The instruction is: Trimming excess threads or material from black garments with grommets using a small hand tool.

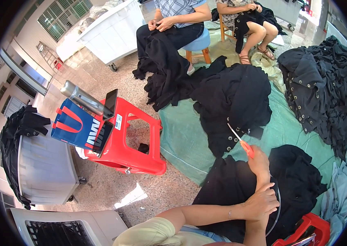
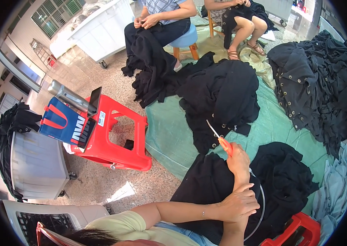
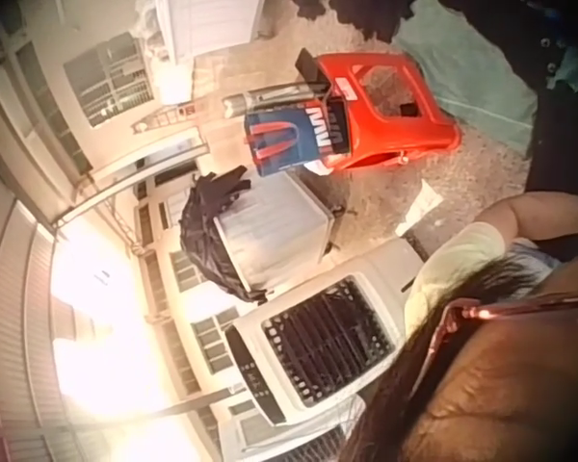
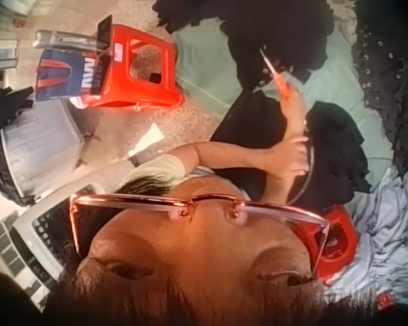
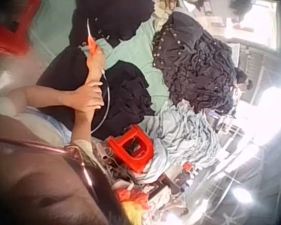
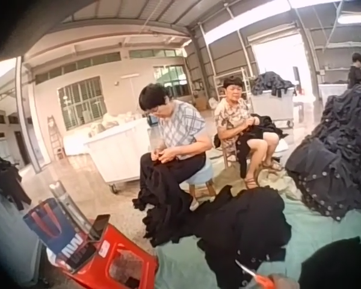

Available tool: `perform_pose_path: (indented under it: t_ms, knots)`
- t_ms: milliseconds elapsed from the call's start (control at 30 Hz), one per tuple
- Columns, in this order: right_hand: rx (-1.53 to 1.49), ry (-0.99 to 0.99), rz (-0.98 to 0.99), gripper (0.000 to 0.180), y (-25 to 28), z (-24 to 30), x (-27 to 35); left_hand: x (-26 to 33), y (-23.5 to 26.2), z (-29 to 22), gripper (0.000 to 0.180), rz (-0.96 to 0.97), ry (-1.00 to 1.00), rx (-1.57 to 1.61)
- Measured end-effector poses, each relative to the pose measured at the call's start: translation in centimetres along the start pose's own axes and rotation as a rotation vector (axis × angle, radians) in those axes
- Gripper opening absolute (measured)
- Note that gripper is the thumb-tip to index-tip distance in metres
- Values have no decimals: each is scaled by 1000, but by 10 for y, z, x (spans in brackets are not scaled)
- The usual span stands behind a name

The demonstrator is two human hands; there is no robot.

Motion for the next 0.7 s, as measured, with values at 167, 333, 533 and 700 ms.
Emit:
perform_pose_path:
  t_ms: [167,333,533,700]
  knots:
    - [-3,3,8,19,-4,2,3,3,3,-1,11,-3,5,-3]
    - [3,4,-11,19,-3,-5,0,-1,1,-2,11,-1,-2,11]
    - [59,-5,-6,21,-5,1,-5,0,4,5,11,13,19,17]
    - [22,13,-10,19,-6,-4,-4,-1,5,2,10,6,26,12]
Point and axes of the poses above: each hand's wrist, its own x-axis away from the middle knuckle, its own y-axis out of the back of the hand, z = x × y, the point moved 7 cm from there along -x, towards the middle knuckle, and after that the axes turned 9 degrees about -y, right-handed, at the moved point
